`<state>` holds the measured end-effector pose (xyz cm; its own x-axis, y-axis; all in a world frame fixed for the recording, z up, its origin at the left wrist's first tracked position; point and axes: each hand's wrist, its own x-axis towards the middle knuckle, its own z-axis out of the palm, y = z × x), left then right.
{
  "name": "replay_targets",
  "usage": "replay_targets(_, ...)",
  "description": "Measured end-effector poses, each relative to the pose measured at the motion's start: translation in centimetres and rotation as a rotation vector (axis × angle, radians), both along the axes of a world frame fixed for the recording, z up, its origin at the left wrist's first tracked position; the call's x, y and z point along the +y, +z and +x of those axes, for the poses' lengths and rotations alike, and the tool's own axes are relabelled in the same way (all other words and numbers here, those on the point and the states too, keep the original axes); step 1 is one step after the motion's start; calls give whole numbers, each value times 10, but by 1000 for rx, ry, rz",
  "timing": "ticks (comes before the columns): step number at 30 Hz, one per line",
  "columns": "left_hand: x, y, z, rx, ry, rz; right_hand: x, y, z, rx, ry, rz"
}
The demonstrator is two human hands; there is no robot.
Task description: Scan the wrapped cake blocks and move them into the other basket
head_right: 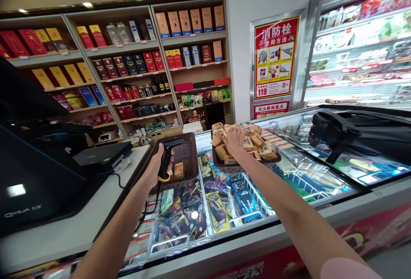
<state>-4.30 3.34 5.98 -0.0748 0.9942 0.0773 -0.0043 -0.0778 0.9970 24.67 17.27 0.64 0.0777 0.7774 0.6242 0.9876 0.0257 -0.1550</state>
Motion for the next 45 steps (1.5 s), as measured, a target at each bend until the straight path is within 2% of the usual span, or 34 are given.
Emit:
replay_targets(2,-14,0,-4,-22,-34,-33,-11,1,-7,1,73,134)
replay_targets(4,-26,-2,-5,-6,-86,-59,-27,-1,-18,1,248,223)
replay_targets(7,-40,-10,-1,49,-119,-27,-52,-8,-39,45,563,258)
replay_targets(9,-47,-16,6,110,-106,21,-67,-13,-51,98,698,256)
replay_targets(12,-59,-26,16,198,-54,82,-84,-18,-61,168,792,226)
replay_targets(15,-69,-33,23,216,-18,99,-95,-22,-64,208,819,191)
replay_targets(21,-78,-35,27,146,38,78,-105,-33,-65,209,816,158)
replay_targets(25,-82,-33,26,63,120,46,-103,-30,-73,161,702,94)
replay_targets(31,-90,-25,22,29,239,-11,-84,-21,-117,-18,582,-96)
replay_targets(34,-93,-21,19,11,261,-12,-78,-24,-140,-4,615,-167)
replay_targets(36,-94,-20,15,24,263,-27,-77,-26,-143,19,656,-183)
replay_targets(38,-94,-20,11,33,262,-42,-77,-24,-132,31,671,-143)
replay_targets(40,-93,-21,6,5,253,-53,-75,-19,-107,70,603,-25)
replay_targets(43,-90,-24,4,-43,229,-56,-64,-10,-51,156,329,186)
replay_targets(45,-87,-26,7,-52,224,-63,-54,-9,-13,207,136,255)
